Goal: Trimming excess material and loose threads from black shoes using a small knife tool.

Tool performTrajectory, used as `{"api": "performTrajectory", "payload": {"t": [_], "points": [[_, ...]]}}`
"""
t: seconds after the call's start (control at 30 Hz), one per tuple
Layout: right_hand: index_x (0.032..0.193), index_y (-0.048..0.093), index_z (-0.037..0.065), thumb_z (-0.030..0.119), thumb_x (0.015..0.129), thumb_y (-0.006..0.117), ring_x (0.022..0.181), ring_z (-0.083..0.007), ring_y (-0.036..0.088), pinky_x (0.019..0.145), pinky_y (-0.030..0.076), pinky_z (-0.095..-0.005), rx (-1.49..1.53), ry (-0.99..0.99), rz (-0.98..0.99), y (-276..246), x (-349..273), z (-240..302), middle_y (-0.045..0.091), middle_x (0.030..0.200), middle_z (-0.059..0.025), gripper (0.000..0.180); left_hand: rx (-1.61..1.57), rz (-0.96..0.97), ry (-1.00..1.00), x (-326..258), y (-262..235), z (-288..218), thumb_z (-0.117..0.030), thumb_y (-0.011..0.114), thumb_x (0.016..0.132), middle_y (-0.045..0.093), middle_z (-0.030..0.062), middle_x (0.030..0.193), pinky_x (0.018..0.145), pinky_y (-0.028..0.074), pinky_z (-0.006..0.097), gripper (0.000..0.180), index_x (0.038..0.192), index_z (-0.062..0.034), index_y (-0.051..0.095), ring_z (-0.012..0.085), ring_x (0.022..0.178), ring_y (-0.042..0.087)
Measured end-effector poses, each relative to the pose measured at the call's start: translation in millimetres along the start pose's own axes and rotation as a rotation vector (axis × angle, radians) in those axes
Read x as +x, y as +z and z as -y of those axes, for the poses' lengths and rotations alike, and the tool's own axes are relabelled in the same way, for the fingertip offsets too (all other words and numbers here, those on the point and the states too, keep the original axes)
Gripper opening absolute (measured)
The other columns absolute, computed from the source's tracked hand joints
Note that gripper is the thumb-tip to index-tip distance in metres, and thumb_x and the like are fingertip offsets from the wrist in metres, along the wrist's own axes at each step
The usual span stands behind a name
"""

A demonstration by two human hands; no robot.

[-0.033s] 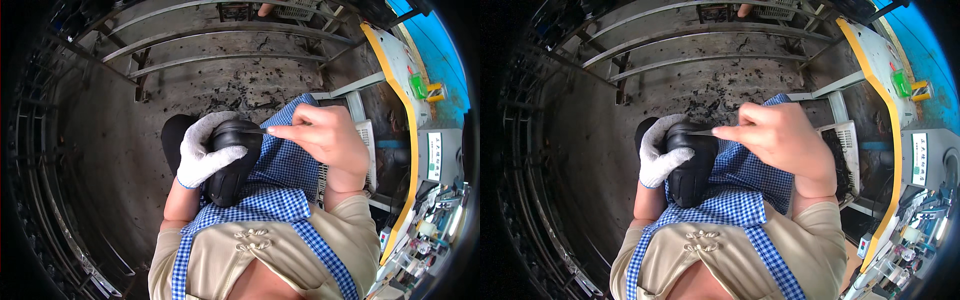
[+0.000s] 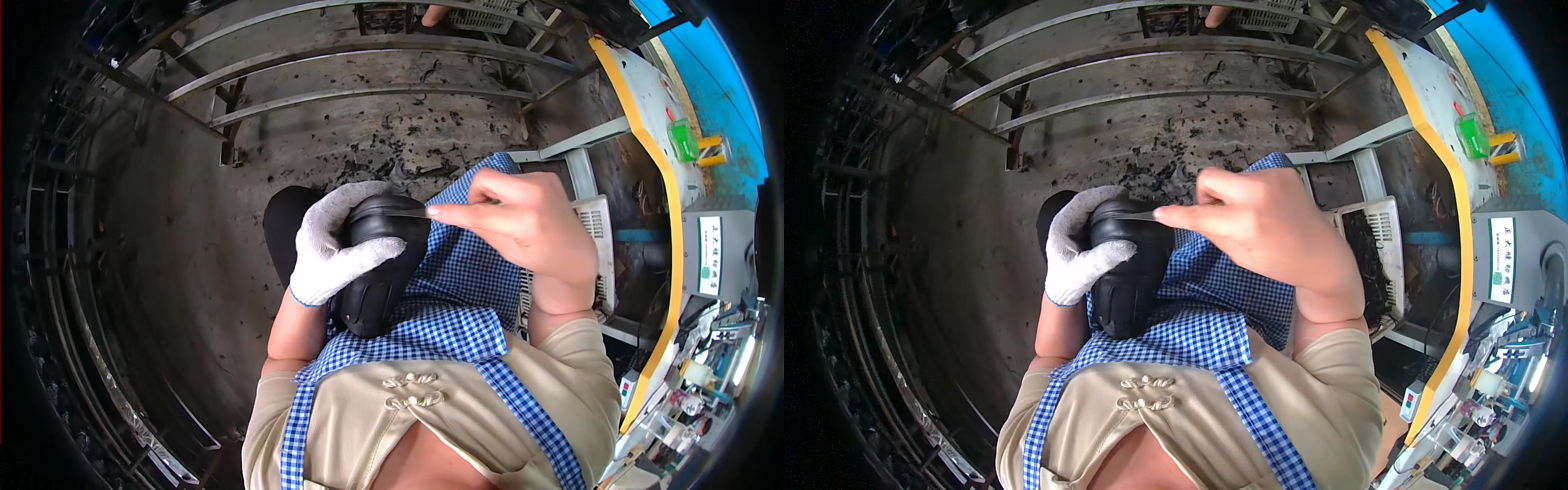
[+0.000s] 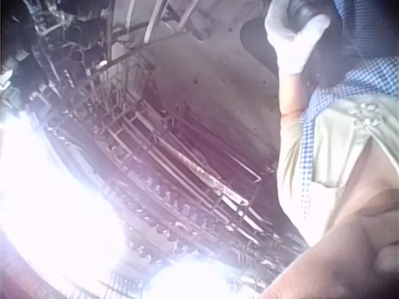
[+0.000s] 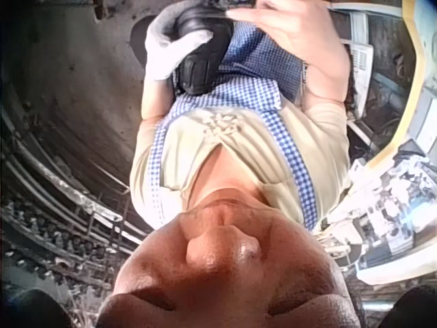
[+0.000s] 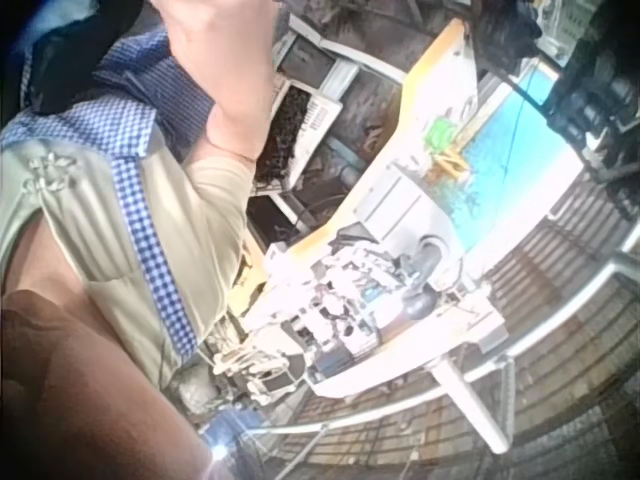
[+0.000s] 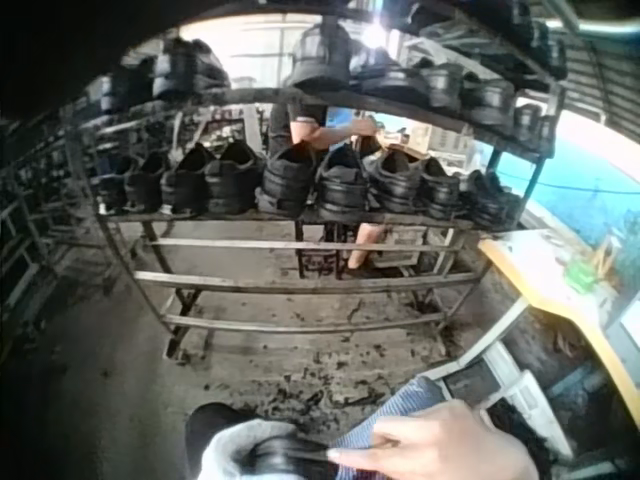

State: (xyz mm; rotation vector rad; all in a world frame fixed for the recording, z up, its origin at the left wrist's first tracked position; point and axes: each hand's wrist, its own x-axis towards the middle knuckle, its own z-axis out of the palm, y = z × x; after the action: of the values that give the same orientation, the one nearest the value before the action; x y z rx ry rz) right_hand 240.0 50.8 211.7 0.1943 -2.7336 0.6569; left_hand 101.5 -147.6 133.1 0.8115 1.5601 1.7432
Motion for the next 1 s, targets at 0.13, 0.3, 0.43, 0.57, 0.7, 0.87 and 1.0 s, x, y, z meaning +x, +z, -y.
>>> {"api": "performTrajectory", "payload": {"t": [0.13,0.3,0.43,0.57,0.7,0.87,1.0], "points": [[0.099,0.075,0.013,0.006,0.076,0.072,0.051,-0.0168,0.051,0.046,0.039,-0.0282,0.062,0.049,-0.060,8,-4,-8,0.053,0.068,-0.0046,0.025,0.011,0.010,0.028,-1,-4,-3,-0.022,0.086,0.063,0.066,0.0130,0.105,0.089,0.049,0.032,0.065,0.116,0.0049,0.060,0.0197,0.096,0.063],[0.100,0.075,0.013,0.006,0.075,0.073,0.051,-0.0172,0.052,0.046,0.039,-0.0286,0.118,0.054,-0.042,6,-17,-11,0.054,0.069,-0.0048,0.027,-0.004,-0.001,0.007,-1,-5,0,-0.022,0.086,0.063,0.066,0.0127,0.105,0.089,0.049,0.032,0.065,0.115,0.0052,0.060,0.0196,0.097,0.063],[0.100,0.075,0.015,0.007,0.075,0.072,0.051,-0.0174,0.052,0.046,0.039,-0.0290,0.089,0.098,-0.004,6,-18,-5,0.054,0.069,-0.0046,0.027,-0.030,0.012,-0.008,0,-3,0,-0.022,0.087,0.063,0.066,0.0127,0.105,0.089,0.049,0.032,0.065,0.115,0.0052,0.060,0.0195,0.097,0.063],[0.101,0.075,0.016,0.007,0.076,0.072,0.051,-0.0170,0.053,0.046,0.039,-0.0288,0.009,0.088,-0.050,12,-4,7,0.055,0.069,-0.0043,0.027,-0.007,0.001,0.003,2,0,6,-0.022,0.087,0.063,0.065,0.0125,0.105,0.089,0.049,0.032,0.065,0.115,0.0050,0.060,0.0196,0.097,0.063],[0.101,0.075,0.015,0.008,0.076,0.072,0.051,-0.0169,0.052,0.046,0.039,-0.0287,0.094,0.116,-0.073,12,-8,-3,0.054,0.068,-0.0046,0.026,-0.037,-0.020,-0.017,2,-4,4,-0.022,0.087,0.063,0.065,0.0126,0.106,0.090,0.049,0.032,0.066,0.116,0.0049,0.060,0.0197,0.097,0.063],[0.099,0.075,0.013,0.008,0.076,0.072,0.050,-0.0180,0.052,0.046,0.038,-0.0284,0.067,0.122,-0.047,5,-15,-3,0.053,0.067,-0.0053,0.024,-0.008,-0.029,-0.023,1,-3,2,-0.023,0.087,0.062,0.065,0.0127,0.106,0.090,0.049,0.032,0.067,0.116,0.0047,0.060,0.0198,0.097,0.063],[0.098,0.075,0.014,0.009,0.075,0.072,0.049,-0.0185,0.052,0.045,0.038,-0.0288,0.085,0.124,-0.072,6,-13,0,0.053,0.066,-0.0052,0.024,0.011,-0.022,-0.013,0,-3,1,-0.023,0.087,0.062,0.065,0.0125,0.106,0.089,0.049,0.032,0.067,0.116,0.0046,0.060,0.0194,0.097,0.063]]}}
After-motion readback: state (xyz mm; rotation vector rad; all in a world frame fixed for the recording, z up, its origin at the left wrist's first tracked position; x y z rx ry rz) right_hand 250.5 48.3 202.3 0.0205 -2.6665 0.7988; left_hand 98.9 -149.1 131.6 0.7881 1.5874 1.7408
